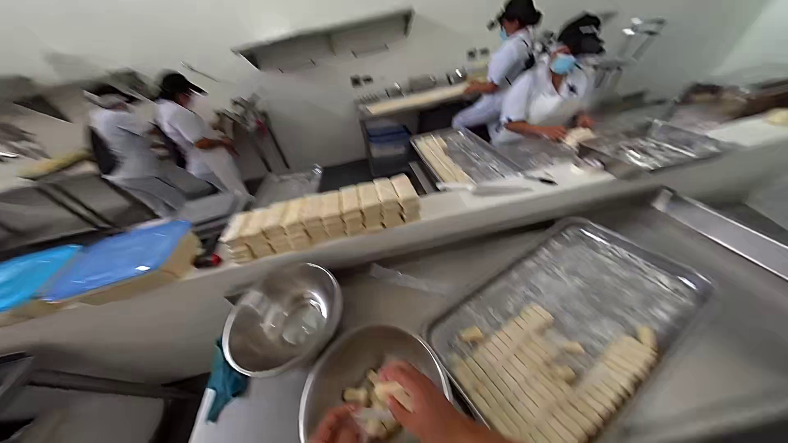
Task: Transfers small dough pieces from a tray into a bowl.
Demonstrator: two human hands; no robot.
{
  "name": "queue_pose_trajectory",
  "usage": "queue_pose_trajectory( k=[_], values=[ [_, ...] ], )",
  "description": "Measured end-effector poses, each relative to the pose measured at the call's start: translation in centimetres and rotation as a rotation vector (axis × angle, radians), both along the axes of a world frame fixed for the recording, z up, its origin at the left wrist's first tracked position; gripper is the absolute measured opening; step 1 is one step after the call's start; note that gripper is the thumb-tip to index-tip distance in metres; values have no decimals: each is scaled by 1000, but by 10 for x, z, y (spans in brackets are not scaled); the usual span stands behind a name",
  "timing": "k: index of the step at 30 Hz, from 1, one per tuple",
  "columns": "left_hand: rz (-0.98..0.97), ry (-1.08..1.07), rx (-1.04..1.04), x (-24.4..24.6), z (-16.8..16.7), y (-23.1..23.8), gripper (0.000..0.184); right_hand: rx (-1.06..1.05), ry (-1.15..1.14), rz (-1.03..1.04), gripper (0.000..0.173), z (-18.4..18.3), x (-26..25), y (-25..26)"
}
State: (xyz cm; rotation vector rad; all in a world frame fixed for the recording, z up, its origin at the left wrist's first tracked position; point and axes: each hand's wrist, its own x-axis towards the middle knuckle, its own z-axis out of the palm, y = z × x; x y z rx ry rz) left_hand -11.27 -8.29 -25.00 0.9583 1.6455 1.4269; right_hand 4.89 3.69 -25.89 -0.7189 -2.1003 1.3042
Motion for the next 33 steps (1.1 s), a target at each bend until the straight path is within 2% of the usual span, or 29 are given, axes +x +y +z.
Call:
queue_pose_trajectory(
  k=[2,3,6,8,11,13,14,16,18,20,21,23,25,27,29,31,33],
  values=[
    [-36,59,84,-9,10,-14,23,-65,-253,65,46,-5,13,15],
    [-66,85,86,-11,22,-17,25,-78,-328,24,46,-10,24,22],
    [-138,137,136,-16,41,-16,31,12,-401,-256,35,-31,68,65],
    [-140,154,170,-15,47,-16,34,42,-549,-361,37,-53,100,103],
    [-125,196,275,-13,64,-12,33,0,-835,-273,51,-104,125,143],
    [-129,248,353,-17,81,-8,30,40,-926,-201,45,-130,129,155],
    [-125,267,354,-19,87,-5,29,48,-931,-210,40,-133,130,158],
    [-118,322,204,-22,85,2,25,-8,-803,-304,32,-118,125,154],
    [-145,359,45,-23,75,7,25,-40,-487,-402,33,-84,106,132],
    [-122,352,71,-23,76,10,23,5,-185,-376,36,-47,78,100],
    [-95,351,107,-23,78,14,22,24,-123,-316,36,-36,66,86],
    [-84,365,168,-24,83,16,22,3,-201,-136,41,-28,48,60],
    [-154,367,268,-24,95,23,25,-4,-269,-66,45,-23,47,53],
    [-222,323,366,-28,102,34,31,10,-256,-129,39,-24,72,54],
    [-238,259,430,-29,105,48,33,-3,-297,-263,33,-35,119,64],
    [-234,247,438,-21,111,71,29,-10,-452,-443,32,-52,184,81],
    [-237,290,443,-13,112,100,34,-90,-639,-572,40,-72,251,96]
  ],
)
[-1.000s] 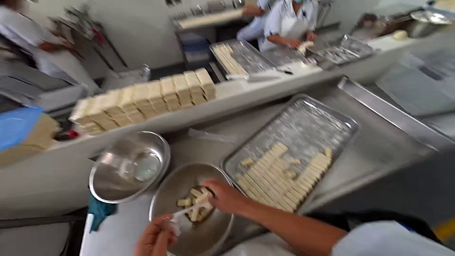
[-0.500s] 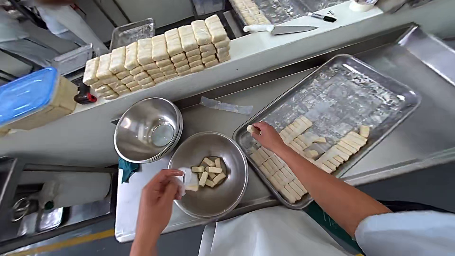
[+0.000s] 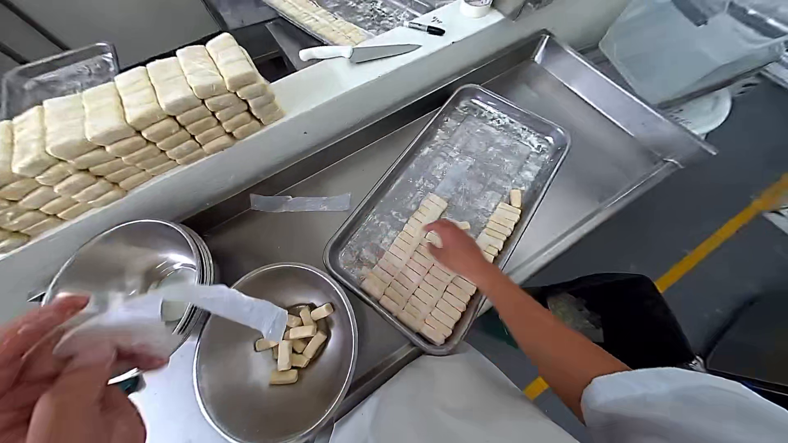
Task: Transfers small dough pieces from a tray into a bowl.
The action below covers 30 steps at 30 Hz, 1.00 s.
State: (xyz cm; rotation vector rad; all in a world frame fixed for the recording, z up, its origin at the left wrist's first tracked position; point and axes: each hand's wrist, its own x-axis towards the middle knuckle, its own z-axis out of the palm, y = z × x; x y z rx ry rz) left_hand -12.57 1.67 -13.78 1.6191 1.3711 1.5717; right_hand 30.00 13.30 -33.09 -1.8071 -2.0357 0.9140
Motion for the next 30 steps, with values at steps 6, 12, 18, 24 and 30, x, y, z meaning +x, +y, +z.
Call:
queue_pose_trajectory(
  k=[6,12,18,24,30],
  values=[
    [42,223,41,27,-19,122,32,-183,-19,26,66,-24,73,-1],
    [32,495,-823,40,-78,219,70,-96,-69,95,31,-48,68,-16],
    [-15,705,-1156,42,-116,240,62,-122,574,-386,33,-45,99,5],
    [40,704,-941,40,-99,229,45,-181,-116,-170,51,-55,112,51],
    [71,409,-626,51,-61,139,36,-171,-358,-10,31,-58,111,61]
  ],
)
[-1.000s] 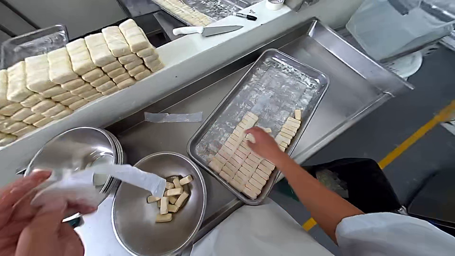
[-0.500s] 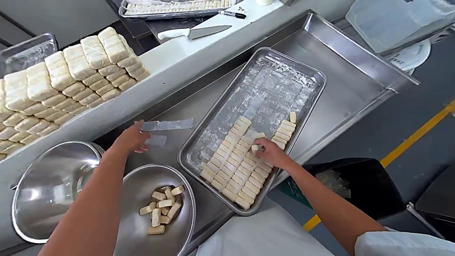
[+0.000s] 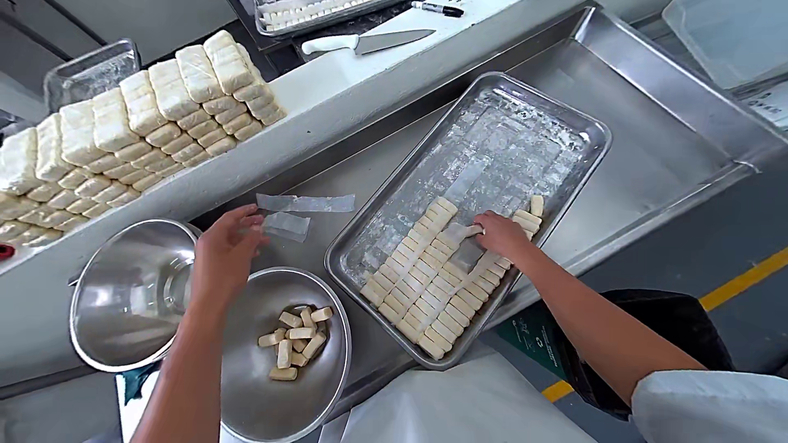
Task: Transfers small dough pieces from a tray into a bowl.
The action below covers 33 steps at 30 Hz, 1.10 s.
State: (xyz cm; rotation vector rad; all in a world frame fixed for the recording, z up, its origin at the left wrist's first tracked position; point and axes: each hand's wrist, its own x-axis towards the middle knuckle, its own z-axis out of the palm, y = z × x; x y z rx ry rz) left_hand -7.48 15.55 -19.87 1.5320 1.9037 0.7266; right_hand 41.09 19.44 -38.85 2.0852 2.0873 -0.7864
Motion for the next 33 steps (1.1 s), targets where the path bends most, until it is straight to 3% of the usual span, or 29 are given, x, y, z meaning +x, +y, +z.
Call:
queue_pose_trajectory(
  k=[3,6,8,12,15,18,21,24,27,31,33],
  values=[
    [64,-96,119,-20,-4,-74,38,36,51,-128,31,31,8,-4],
    [164,-207,182,-30,-25,-140,39,73,302,-156,30,76,-32,-23],
    [237,-270,208,-26,-34,-167,38,5,508,-40,28,101,-98,-46],
    [310,-348,324,-21,-35,-187,33,-159,764,391,26,125,-240,-98],
    [288,-339,358,-20,-30,-195,35,-343,780,647,43,127,-288,-103],
    [302,-362,336,-17,-33,-209,35,-115,623,666,40,94,-277,-72],
    [310,-409,299,-5,-43,-222,34,102,351,677,44,52,-227,-22],
    [255,-470,245,27,-49,-214,33,128,156,753,55,12,-173,5],
    [35,-475,52,72,-61,-181,36,130,98,831,58,-7,-153,6],
    [-265,-105,-384,133,-87,-108,61,186,107,897,58,-19,-160,12],
    [-315,137,-485,157,-114,-78,71,212,127,905,60,-24,-157,12]
  ],
)
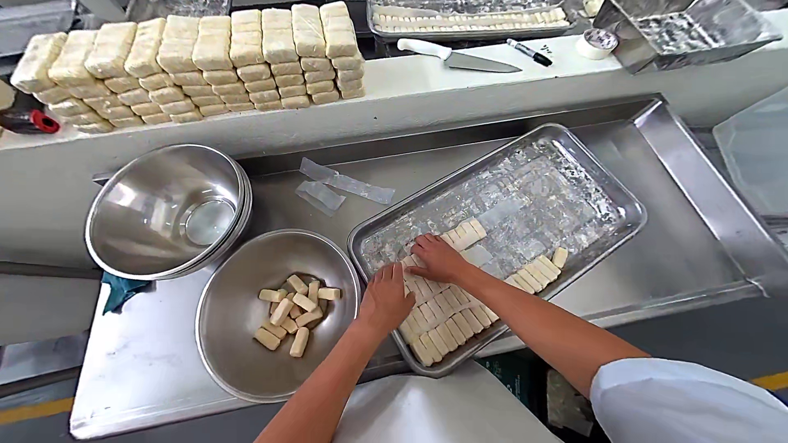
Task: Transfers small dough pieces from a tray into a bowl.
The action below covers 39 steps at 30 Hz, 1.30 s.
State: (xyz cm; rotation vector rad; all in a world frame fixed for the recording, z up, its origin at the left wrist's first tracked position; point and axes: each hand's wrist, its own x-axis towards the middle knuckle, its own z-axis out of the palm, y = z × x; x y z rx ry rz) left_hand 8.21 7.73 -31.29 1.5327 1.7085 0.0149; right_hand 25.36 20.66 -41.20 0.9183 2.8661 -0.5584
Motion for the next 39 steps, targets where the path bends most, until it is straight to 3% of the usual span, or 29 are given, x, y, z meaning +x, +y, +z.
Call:
queue_pose_trajectory(
  k=[2,5,8,12,15,19,21,23,27,30,33,36,39],
  values=[
    [-4,134,-26,14,-30,16,76,-27,-8,-18,62,0,0,2],
    [84,155,-26,17,-60,28,78,-94,-88,-16,64,4,-9,13],
    [151,92,-51,0,-61,44,70,-147,-83,53,61,18,-10,21],
    [135,23,-99,-5,-59,54,58,-107,-7,135,60,10,9,21],
    [141,-14,-69,-1,-34,48,43,-50,175,166,54,17,18,20],
    [219,-140,216,-8,36,50,30,21,539,89,50,68,33,34],
    [209,-149,361,-12,61,65,29,-15,546,27,54,98,32,51],
    [215,-127,404,-18,64,86,35,-3,465,-28,58,113,25,74],
    [235,-30,303,-17,31,86,50,46,316,-206,46,101,28,86],
    [195,-63,147,0,-2,50,49,-135,267,-179,33,84,39,38],
    [88,37,-40,27,-43,15,66,-245,-10,11,47,32,45,-6],
    [37,130,-80,48,-56,0,75,-100,4,44,52,-3,51,-32],
    [98,42,-118,42,-68,4,75,-62,29,9,59,-10,50,-36]
  ],
)
